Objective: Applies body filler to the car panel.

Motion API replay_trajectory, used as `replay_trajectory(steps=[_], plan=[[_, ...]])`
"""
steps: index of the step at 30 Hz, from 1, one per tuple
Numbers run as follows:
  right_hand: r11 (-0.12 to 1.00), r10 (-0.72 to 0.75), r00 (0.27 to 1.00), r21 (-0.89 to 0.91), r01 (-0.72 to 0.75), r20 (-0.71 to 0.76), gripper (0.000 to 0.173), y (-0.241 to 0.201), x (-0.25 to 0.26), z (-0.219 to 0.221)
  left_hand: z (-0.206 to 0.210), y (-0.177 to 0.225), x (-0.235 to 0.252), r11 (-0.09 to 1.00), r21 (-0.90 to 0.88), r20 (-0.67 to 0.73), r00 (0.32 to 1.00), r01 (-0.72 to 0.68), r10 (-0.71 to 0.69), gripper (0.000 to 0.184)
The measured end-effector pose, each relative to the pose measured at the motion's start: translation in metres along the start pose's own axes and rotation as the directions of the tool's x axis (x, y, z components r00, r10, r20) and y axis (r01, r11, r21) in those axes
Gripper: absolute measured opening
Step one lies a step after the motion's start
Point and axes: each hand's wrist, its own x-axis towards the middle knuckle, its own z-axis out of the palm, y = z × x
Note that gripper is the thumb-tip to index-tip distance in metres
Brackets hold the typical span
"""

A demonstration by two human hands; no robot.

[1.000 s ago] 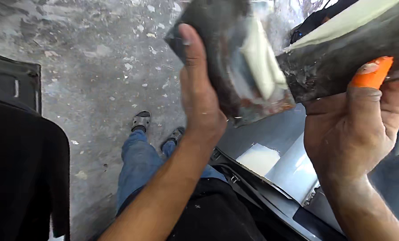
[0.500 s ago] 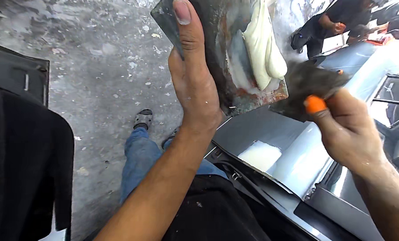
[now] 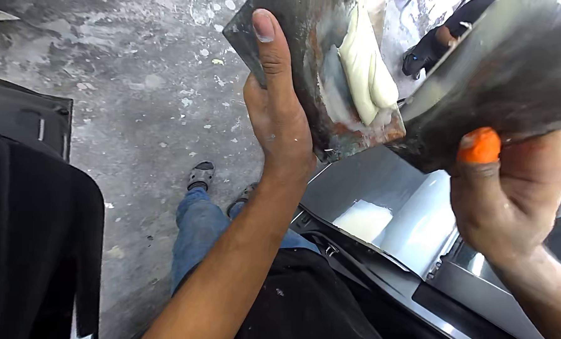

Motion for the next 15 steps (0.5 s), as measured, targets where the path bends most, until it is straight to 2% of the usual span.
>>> replay_trajectory(steps=[2, 4, 6, 8, 11, 15], plan=[[0.999, -0.039, 0.995, -0.020, 0.041, 0.097, 0.026, -0.004, -0.001, 0.003, 0.001, 0.001, 0.000, 1.000, 0.001, 0.029, 1.000, 0.013, -0.013, 0.046], [0.992, 0.025, 0.971, -0.128, 0.006, 0.236, 0.025, 0.005, -0.001, -0.004, -0.002, 0.004, 0.003, 1.000, 0.011, 0.040, 0.999, 0.003, -0.003, 0.048], [0.977, 0.108, 0.958, -0.206, -0.053, 0.265, 0.024, 0.021, -0.002, -0.012, -0.006, 0.007, 0.006, 1.000, 0.020, 0.032, 0.999, 0.022, -0.023, 0.051], [0.970, 0.186, 0.969, -0.187, -0.154, 0.165, 0.023, 0.035, 0.006, -0.020, -0.006, 0.010, 0.009, 0.995, -0.001, 0.049, 0.994, 0.097, -0.097, 0.055], [0.933, 0.358, 0.934, 0.039, -0.357, -0.018, 0.025, 0.045, 0.024, -0.026, -0.010, 0.006, 0.010, 0.961, -0.065, 0.093, 0.961, 0.267, -0.261, 0.056], [0.890, 0.425, 0.901, 0.223, -0.398, -0.089, 0.031, 0.058, 0.051, -0.034, -0.012, 0.008, 0.004, 0.888, -0.027, 0.119, 0.883, 0.460, -0.454, 0.050]])
